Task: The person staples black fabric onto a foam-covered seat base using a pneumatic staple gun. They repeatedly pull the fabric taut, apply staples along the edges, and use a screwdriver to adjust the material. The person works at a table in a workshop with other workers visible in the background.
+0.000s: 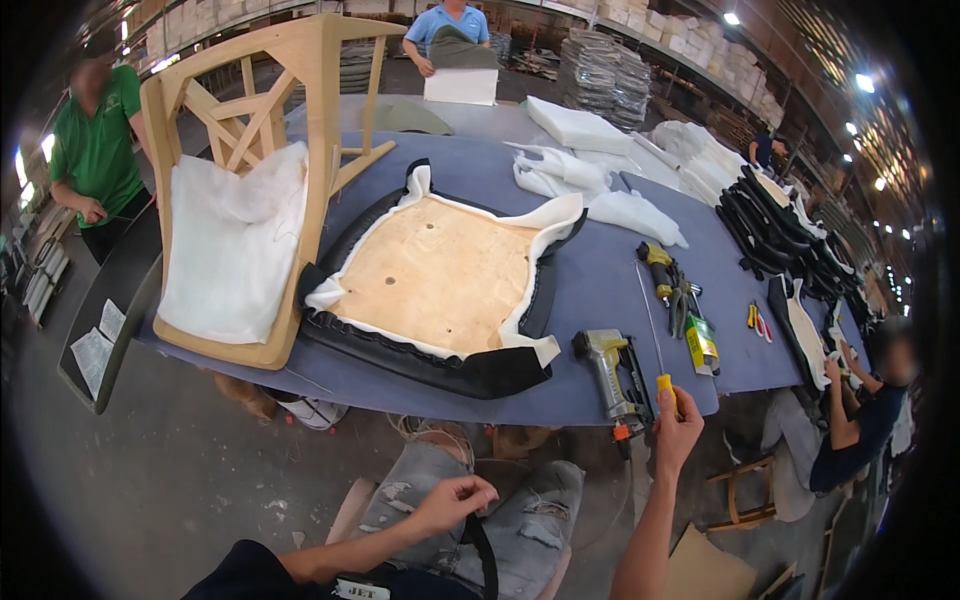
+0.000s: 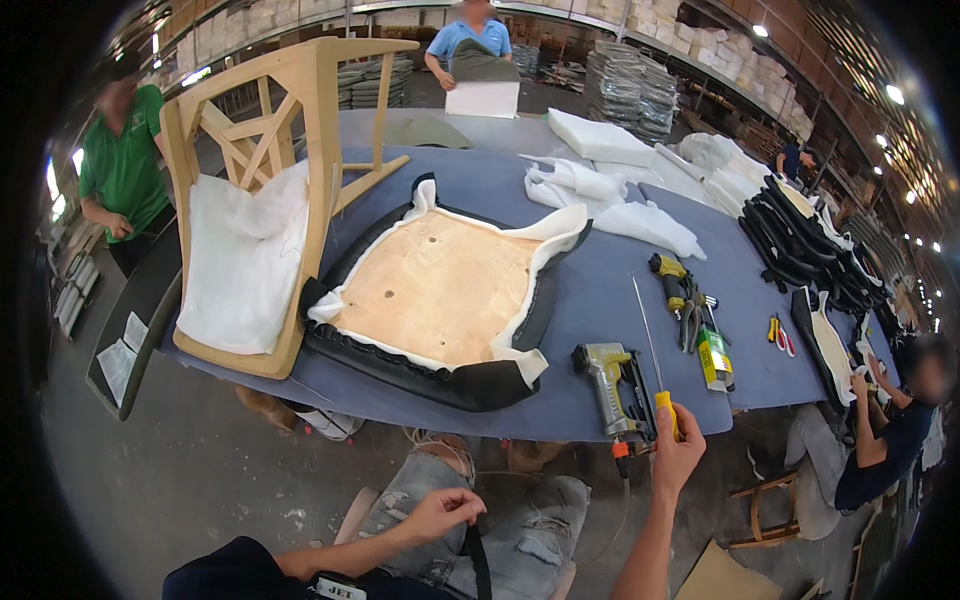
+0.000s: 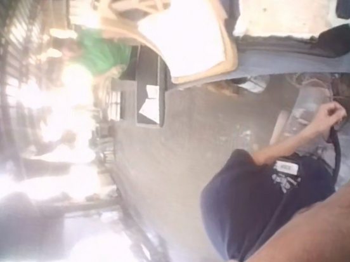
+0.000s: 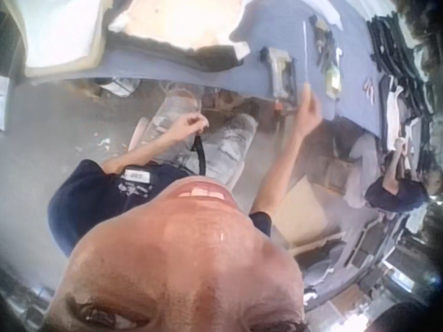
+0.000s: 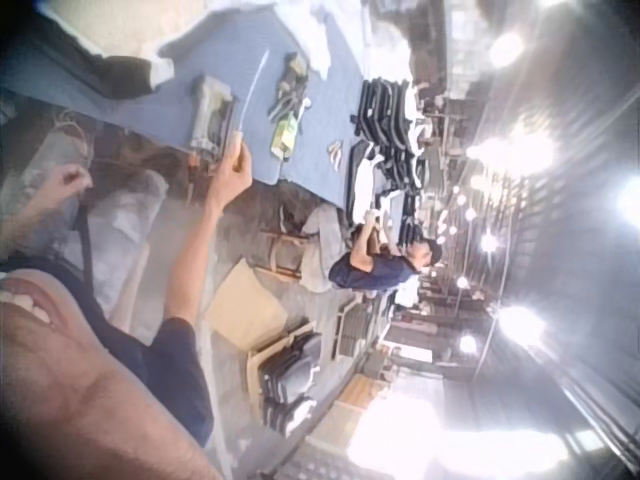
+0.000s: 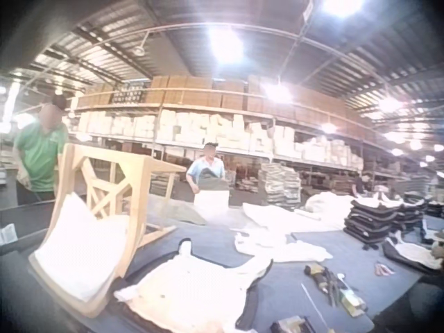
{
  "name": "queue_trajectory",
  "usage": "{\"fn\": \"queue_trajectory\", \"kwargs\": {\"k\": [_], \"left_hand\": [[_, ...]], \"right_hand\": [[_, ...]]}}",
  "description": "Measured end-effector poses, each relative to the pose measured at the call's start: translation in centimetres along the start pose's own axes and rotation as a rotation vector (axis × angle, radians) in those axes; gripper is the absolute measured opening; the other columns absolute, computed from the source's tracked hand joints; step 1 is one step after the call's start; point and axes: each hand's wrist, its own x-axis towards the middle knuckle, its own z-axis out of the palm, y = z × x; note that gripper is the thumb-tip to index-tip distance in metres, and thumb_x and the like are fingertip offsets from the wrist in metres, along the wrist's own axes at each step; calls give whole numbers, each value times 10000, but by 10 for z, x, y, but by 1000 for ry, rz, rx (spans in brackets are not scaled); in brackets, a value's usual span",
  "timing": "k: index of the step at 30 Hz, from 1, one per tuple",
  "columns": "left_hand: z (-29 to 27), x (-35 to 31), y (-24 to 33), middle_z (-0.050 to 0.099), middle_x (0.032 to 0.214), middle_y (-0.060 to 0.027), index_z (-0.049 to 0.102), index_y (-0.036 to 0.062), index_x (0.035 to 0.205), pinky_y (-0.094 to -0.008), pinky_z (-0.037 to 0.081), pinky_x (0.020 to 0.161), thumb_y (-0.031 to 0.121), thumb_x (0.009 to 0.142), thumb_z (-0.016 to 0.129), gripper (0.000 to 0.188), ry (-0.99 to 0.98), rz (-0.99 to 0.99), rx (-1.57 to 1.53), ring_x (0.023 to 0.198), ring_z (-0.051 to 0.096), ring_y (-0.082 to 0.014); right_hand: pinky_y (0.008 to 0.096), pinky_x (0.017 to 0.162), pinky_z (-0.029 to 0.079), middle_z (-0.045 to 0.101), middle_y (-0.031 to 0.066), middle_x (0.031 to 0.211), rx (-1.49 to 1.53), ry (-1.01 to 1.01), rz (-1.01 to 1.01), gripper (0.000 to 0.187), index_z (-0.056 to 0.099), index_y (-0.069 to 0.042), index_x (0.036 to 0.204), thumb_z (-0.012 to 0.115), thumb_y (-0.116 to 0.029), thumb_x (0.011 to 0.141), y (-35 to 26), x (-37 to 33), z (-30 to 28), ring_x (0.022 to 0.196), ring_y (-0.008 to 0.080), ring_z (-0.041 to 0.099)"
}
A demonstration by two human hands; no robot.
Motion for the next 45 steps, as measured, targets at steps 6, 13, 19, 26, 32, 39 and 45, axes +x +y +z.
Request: {"fn": "queue_trajectory", "kwargs": {"k": [6,13,19,26,32,39,45], "left_hand": [[-7,-2,7,692,987,-6,708,25,1080,-247,508,786,172,1021,674,163,-7,-5,42,855,623,-77],[-11,22,61,670,960,-31,652,15,1156,-267,505,774,157,1037,627,187,75,216,22,844,617,-98],[5,29,119,671,1020,-71,615,-28,1303,-301,502,743,336,1051,607,442,37,321,-107,846,622,-129],[-15,37,96,666,938,-60,664,-43,1187,-276,478,693,227,1065,608,302,155,292,111,769,588,-109],[-11,43,99,641,833,-38,679,-23,1134,-259,455,655,243,1082,584,288,224,313,-1,715,555,-102],[-41,35,118,676,855,-43,678,-7,1124,-234,473,671,249,1093,557,285,280,292,35,734,592,-98],[-35,12,97,719,897,-70,708,-44,1126,-266,501,739,292,1071,594,359,170,109,210,767,611,-118]], "right_hand": [[213,474,379,730,59,902,108,-1,63,330,717,37,1156,733,-245,986,-13,-11,15,542,43,514],[210,528,438,728,68,896,118,-134,25,295,712,29,1165,779,-134,928,-40,-100,-34,599,72,576],[274,610,496,751,70,859,-152,-515,-97,305,771,-22,1062,856,-199,829,-59,-144,-71,684,143,676],[301,640,507,753,93,855,-161,-610,-23,299,781,-50,1060,862,-222,829,-61,-138,-69,723,204,695],[270,580,476,742,9,836,36,-581,112,296,784,-58,1077,852,-253,865,-25,-83,-75,662,84,622],[273,634,514,727,21,888,-179,-173,-20,298,747,-41,1142,767,-242,923,15,35,-28,707,95,631],[315,762,554,749,66,1003,21,-180,-178,214,744,-46,1107,743,-135,913,-33,-42,38,847,148,693]]}}
